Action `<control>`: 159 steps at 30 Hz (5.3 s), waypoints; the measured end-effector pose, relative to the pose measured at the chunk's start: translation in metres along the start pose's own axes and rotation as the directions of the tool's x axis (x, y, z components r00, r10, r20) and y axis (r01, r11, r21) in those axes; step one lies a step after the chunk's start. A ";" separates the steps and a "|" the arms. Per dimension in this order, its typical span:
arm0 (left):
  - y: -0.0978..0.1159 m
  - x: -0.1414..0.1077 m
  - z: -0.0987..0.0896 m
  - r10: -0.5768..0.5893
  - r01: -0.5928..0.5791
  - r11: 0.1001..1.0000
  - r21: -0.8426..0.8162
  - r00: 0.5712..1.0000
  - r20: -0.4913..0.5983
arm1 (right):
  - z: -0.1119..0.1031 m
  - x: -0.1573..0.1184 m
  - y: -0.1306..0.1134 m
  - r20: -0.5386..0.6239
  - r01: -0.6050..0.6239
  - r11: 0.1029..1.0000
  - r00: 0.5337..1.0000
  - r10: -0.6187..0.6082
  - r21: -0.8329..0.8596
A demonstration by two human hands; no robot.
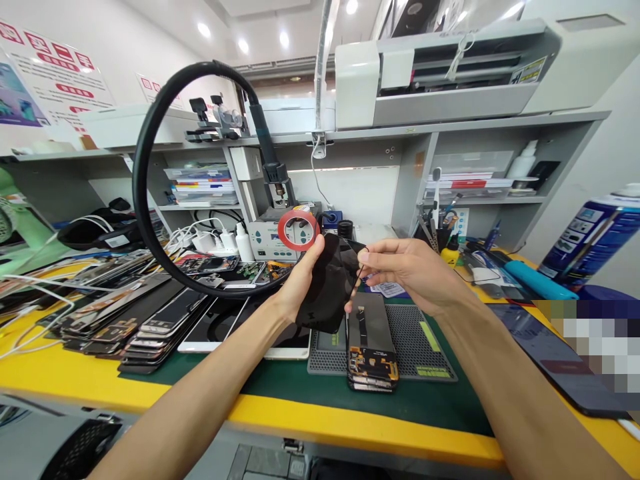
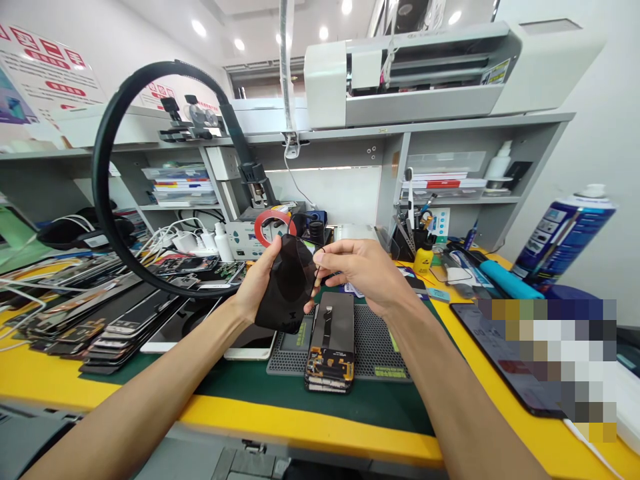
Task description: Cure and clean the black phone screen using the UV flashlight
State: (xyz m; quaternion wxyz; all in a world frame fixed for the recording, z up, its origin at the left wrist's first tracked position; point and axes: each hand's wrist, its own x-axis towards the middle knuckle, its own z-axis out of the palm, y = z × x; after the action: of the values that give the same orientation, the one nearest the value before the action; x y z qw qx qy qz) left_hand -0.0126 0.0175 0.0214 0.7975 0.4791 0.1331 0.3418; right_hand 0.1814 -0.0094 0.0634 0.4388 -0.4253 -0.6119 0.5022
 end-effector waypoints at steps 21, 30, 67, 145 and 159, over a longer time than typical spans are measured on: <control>-0.001 -0.001 -0.002 -0.006 0.004 0.998 -0.070 0.999 -0.038 | 0.002 -0.001 -0.003 0.003 -0.006 1.000 1.000 0.006 0.015; -0.001 -0.002 0.001 -0.006 0.002 0.996 -0.085 0.999 -0.049 | 0.002 -0.001 -0.003 0.009 -0.007 1.000 1.000 0.007 0.018; 0.000 -0.002 0.003 -0.016 0.014 0.997 -0.074 0.999 -0.029 | 0.000 -0.003 -0.004 0.046 -0.001 1.000 0.999 0.000 0.015; 0.000 -0.006 -0.012 -0.065 0.065 0.998 -0.002 0.998 -0.015 | 0.000 -0.001 -0.004 -0.107 -0.043 0.994 0.993 0.054 0.105; 0.001 -0.006 -0.013 -0.055 0.068 0.993 0.100 0.991 -0.122 | -0.002 0.001 -0.002 -0.242 0.016 0.977 0.970 0.037 0.213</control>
State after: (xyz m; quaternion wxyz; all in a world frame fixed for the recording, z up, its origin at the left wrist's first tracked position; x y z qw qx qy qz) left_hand -0.0245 0.0228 0.0154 0.7723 0.4943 0.2126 0.3376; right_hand 0.1824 -0.0079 0.0655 0.5512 -0.4378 -0.4935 0.5109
